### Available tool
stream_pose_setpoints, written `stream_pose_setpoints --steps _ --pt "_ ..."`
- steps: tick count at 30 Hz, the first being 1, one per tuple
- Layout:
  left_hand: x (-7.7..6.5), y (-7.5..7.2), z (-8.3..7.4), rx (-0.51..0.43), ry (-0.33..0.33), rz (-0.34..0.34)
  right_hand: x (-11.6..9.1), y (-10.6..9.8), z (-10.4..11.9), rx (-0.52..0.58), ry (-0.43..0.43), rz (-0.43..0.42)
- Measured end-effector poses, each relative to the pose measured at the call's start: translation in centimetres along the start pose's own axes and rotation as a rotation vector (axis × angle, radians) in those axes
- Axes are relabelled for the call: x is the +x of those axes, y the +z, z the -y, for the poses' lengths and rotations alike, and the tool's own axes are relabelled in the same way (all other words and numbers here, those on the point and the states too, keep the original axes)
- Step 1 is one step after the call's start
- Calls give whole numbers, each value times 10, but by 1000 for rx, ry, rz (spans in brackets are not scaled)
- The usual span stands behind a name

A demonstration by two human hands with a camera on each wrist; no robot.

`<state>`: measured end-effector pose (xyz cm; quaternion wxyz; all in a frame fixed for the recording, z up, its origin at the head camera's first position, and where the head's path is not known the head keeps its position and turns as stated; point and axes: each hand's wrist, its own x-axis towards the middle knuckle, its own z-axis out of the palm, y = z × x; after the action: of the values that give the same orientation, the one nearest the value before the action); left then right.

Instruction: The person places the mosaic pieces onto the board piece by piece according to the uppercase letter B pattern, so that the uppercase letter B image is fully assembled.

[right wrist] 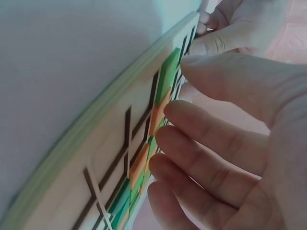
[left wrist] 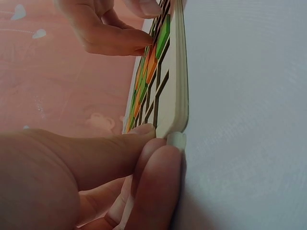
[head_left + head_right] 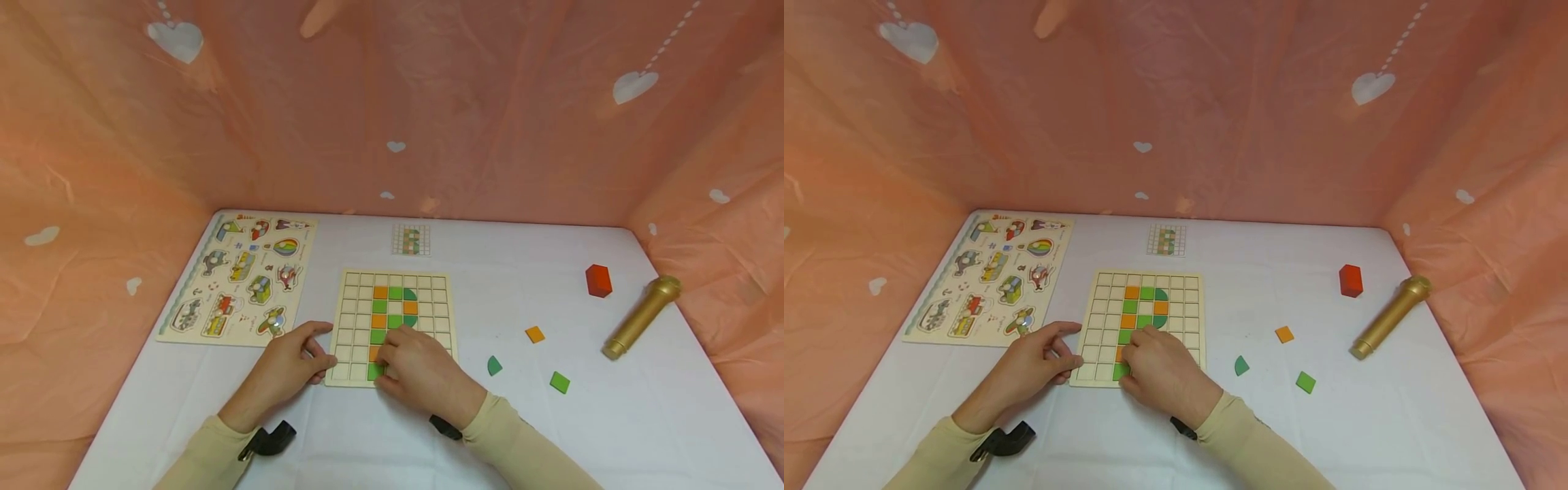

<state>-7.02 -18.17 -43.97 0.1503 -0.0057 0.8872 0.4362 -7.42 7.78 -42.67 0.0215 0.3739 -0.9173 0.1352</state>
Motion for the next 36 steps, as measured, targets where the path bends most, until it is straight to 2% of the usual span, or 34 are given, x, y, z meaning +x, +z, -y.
stream_pose_setpoints --steps 6,11,17,22,28,33,36 --pt "0 1 2 -5 7 -5 -3 -6 -10 22 45 -25" --pt "-1 3 3 -34 -11 4 -15 -19 -33 19 138 -60" --pt "-1 3 3 -31 -9 1 -43 -31 -68 -21 287 -63" --pt "-1 2 3 -30 -6 3 -69 -37 -92 -62 380 -51" --pt "-1 1 3 -33 3 7 -98 -49 -118 -57 502 -52" --pt "-1 0 3 -31 12 9 -119 -55 -136 -54 547 -80" --pt "-2 0 2 -29 13 8 -127 -59 -143 -58 557 -69"
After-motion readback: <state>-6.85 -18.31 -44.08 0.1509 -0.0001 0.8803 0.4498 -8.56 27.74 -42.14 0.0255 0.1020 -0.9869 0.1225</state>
